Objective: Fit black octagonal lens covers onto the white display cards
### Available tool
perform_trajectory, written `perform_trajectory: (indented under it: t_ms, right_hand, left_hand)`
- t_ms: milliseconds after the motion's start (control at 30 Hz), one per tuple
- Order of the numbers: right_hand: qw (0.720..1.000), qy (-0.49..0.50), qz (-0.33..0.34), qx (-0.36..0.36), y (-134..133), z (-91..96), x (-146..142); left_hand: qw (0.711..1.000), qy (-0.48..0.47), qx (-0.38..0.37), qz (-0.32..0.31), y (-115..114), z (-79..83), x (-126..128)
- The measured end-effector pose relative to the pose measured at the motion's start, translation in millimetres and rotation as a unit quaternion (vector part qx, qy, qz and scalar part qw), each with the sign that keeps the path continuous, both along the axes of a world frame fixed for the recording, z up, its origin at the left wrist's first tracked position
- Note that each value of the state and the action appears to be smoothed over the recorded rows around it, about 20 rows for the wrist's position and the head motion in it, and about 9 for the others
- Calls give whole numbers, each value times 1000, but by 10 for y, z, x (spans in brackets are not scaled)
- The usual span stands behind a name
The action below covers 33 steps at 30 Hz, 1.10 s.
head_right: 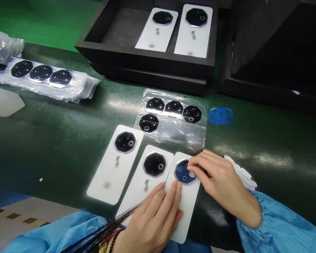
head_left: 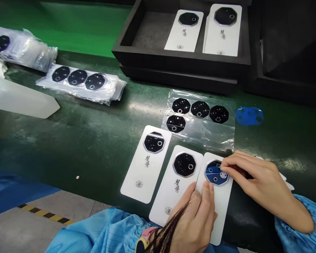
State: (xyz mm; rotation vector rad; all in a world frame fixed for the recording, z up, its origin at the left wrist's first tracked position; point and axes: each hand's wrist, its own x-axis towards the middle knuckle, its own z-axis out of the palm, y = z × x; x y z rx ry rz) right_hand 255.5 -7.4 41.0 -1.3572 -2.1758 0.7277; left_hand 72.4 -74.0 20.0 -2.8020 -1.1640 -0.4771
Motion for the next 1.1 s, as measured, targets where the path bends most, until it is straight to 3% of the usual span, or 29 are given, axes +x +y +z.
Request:
perform_trajectory:
  t_ms: [500,833,967,1100]
  right_hand:
    - [1000,-10,-21,18,-19,-1,-27]
    - [997,26,49,53,-105,68,-1]
    - [998,44,16,33,-117,99,22]
    - [997,36,-64,11,-73,107,38]
  left_hand:
    - [1000,2,2,-10,24,31,2]
    - [1000,-8,5,-11,1,-9,-4]
    - [1000,2,12,-8,0,-3,-3]
    - [1000,17,12,-6,6,29,-2]
